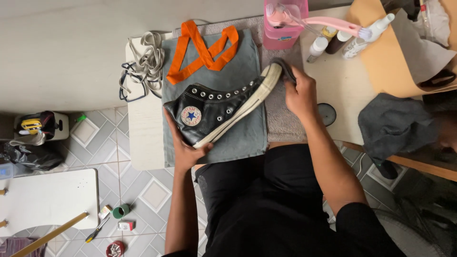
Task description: The person scrubs a black high-top sneaker with a small black sponge, focusing on the upper fabric, the toe cap, and the white rubber sole. They rotate the shoe to clean different sides and the heel area.
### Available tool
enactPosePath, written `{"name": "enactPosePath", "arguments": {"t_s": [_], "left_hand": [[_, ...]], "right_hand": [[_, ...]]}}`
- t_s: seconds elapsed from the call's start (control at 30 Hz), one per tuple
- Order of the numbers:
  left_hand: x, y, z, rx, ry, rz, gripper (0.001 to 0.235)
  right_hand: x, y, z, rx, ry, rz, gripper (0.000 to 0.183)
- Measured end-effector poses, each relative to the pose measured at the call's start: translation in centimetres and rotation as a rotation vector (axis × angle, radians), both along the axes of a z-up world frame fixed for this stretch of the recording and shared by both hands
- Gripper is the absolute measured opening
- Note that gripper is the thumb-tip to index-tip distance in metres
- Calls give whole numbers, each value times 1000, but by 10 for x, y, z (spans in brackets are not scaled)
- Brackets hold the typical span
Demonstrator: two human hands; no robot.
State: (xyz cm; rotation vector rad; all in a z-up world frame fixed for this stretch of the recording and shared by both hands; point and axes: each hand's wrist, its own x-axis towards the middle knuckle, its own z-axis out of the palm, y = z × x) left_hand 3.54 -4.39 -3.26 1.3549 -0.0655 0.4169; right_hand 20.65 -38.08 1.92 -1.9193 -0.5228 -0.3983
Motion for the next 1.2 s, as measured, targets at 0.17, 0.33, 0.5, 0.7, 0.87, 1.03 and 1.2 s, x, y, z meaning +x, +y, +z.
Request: {"name": "enactPosePath", "arguments": {"t_s": [0.17, 0.33, 0.5, 0.7, 0.87, 1.03, 1.2], "left_hand": [[-1, -11, 16, 34, -31, -23, 166], [-3, -22, 22, 102, -53, -31, 172], [-10, -28, 39, 268, -65, -23, 159], [-3, -23, -10, 193, -55, 23, 150], [-5, -34, 19, 298, -76, 52, 141], [-5, -38, 35, 283, -147, 40, 143], [0, -37, 29, 246, -96, 56, 134]], "right_hand": [[-22, -1, 30, 183, 48, 33, 39], [-47, -11, 68, 0, -144, 68, 24], [-68, -43, 79, -340, -271, 161, 29], [-84, -73, 101, -252, -263, 181, 25], [-66, -45, 89, -406, -376, 148, 41], [-82, -74, 96, -489, -204, 277, 41], [-94, -127, 71, -379, -401, -79, 31]]}}
